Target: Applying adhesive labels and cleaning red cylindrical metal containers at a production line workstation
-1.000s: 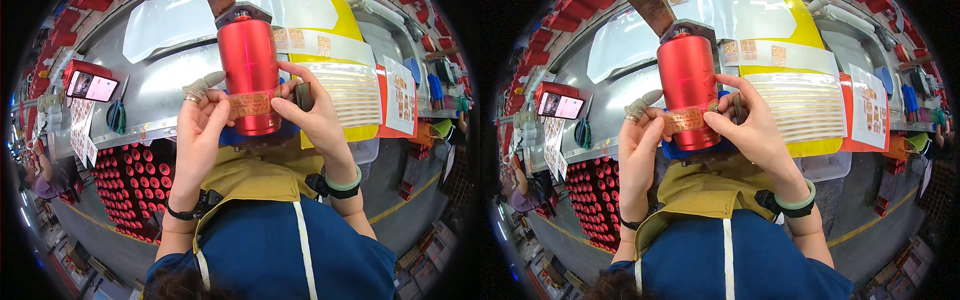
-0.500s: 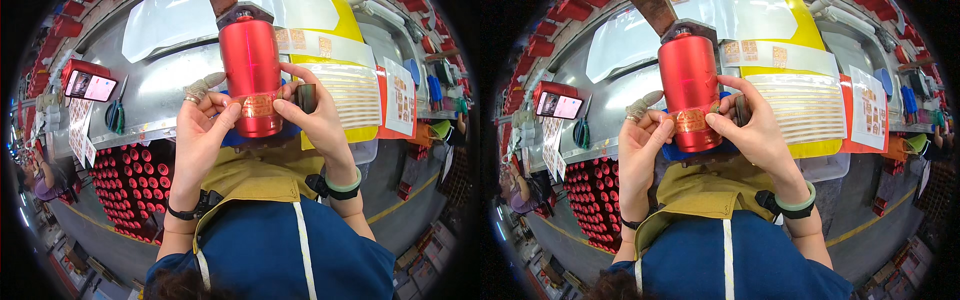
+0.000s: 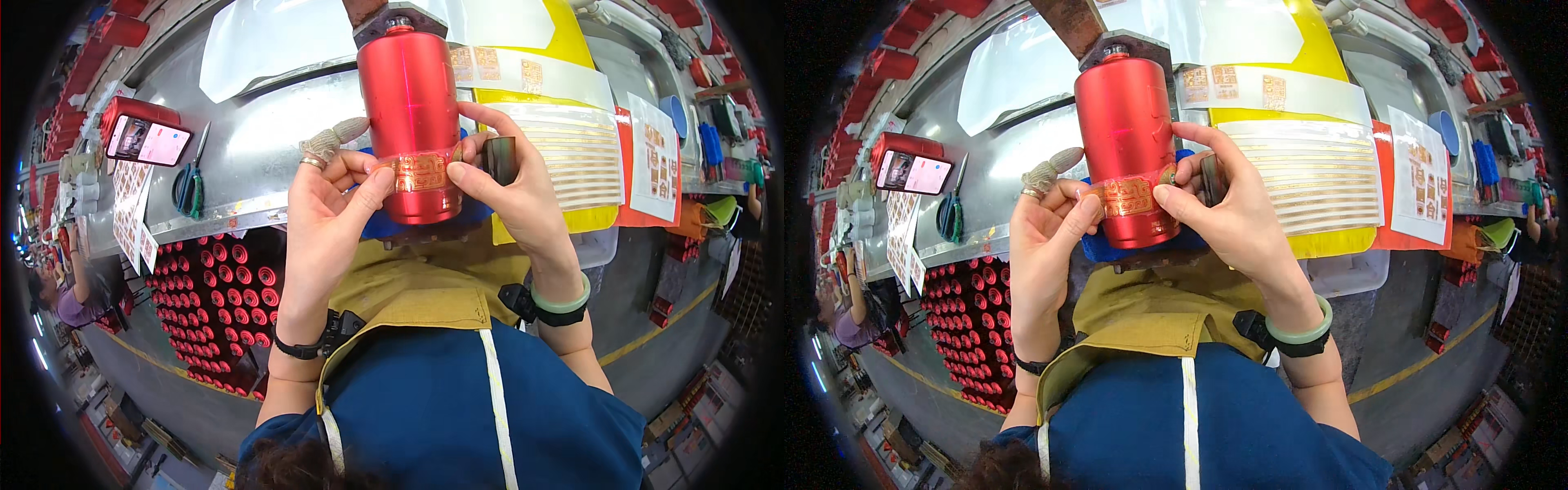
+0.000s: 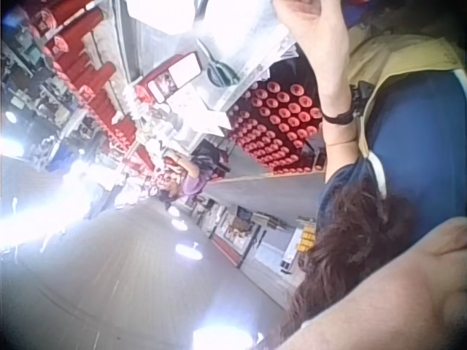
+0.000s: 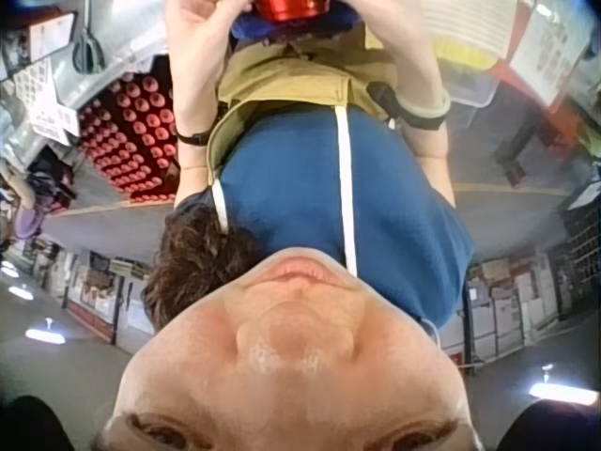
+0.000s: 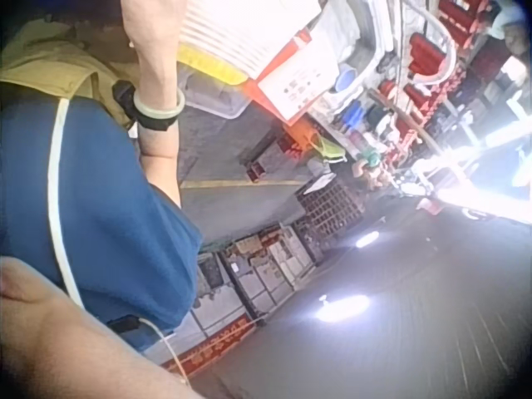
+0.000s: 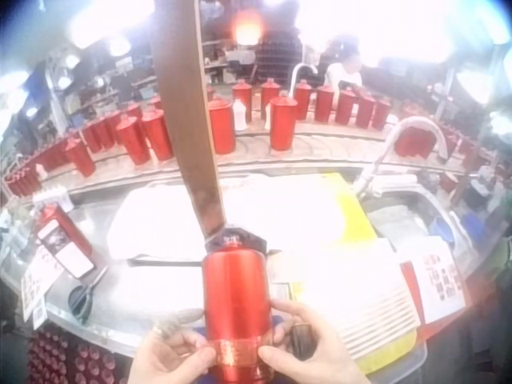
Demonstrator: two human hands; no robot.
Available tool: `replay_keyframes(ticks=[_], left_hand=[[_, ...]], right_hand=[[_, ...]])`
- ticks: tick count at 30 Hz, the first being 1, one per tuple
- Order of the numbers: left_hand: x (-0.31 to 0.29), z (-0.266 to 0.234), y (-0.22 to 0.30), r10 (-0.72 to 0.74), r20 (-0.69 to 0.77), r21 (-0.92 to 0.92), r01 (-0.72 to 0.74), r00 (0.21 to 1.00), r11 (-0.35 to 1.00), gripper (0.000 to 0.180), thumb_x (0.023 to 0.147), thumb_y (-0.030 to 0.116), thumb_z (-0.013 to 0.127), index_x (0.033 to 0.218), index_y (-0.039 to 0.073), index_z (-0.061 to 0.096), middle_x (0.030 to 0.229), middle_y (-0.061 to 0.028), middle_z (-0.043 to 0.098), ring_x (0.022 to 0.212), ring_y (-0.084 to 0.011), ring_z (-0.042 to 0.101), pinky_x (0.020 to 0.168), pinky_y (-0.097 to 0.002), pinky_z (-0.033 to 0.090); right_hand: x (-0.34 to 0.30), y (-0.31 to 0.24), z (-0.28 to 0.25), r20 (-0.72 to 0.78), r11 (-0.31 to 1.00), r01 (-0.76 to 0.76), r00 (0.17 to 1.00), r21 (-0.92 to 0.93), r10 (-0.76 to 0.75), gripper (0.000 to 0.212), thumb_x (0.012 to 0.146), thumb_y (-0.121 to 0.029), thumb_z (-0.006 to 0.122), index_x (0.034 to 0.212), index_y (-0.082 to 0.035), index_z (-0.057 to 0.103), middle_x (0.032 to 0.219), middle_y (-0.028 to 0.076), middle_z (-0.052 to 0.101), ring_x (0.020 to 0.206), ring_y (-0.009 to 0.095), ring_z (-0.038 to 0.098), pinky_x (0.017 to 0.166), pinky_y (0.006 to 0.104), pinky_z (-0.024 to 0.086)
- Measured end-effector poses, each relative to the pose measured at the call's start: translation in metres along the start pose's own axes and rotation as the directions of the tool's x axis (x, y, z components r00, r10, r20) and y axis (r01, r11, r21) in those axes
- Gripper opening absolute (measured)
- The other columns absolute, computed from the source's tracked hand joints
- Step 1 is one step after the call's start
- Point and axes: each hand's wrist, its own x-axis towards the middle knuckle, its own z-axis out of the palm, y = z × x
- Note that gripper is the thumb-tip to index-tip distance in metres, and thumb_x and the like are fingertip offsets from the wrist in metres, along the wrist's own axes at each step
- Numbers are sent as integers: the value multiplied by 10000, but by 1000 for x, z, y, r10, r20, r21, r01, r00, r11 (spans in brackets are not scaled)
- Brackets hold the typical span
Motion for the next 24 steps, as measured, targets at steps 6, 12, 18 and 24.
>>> replay_keyframes(ticks=[6, 12, 18, 24], left_hand=[[-1, 4, 3, -29, -28, -23, 28, 999, 999, 531, 994, 5, 684, 1487, -18, 489, 1035, -32, 628, 928, -112, 612, 796, -251, 480], [-4, 3, 4, 2, 14, -69, -1, 1000, 998, 358, 1007, 17, 688, 1319, -12, 514, 1090, -67, 630, 1061, -167, 670, 889, -303, 571], [-5, 4, 8, 4, 31, -66, -2, 999, 998, 403, 1004, 8, 687, 1361, -17, 502, 1076, -56, 622, 1027, -150, 660, 890, -283, 558], [-5, 5, 6, 3, 16, -49, -2, 1000, 999, 419, 1004, 22, 694, 1374, -16, 502, 1083, -58, 626, 997, -145, 667, 847, -280, 550]], right_hand=[[1, 0, 1, -13, 1000, -4, 1000, 11, 4, 604, 928, -88, 785, 1459, 5, 515, 911, -27, 590, 789, 27, 535, 717, 201, 475], [3, 1, 0, 3, 1000, 20, 1000, -23, -20, 605, 928, -93, 788, 1454, 12, 510, 913, -23, 590, 785, 30, 533, 713, 202, 474], [3, -2, 2, -3, 999, 11, 1000, -34, -11, 601, 930, -92, 787, 1450, 20, 507, 923, -18, 592, 789, 37, 538, 722, 208, 486], [3, -2, 1, 2, 1000, 9, 1000, -4, -9, 601, 929, -87, 788, 1451, 17, 509, 925, -21, 593, 795, 38, 542, 728, 211, 493]])
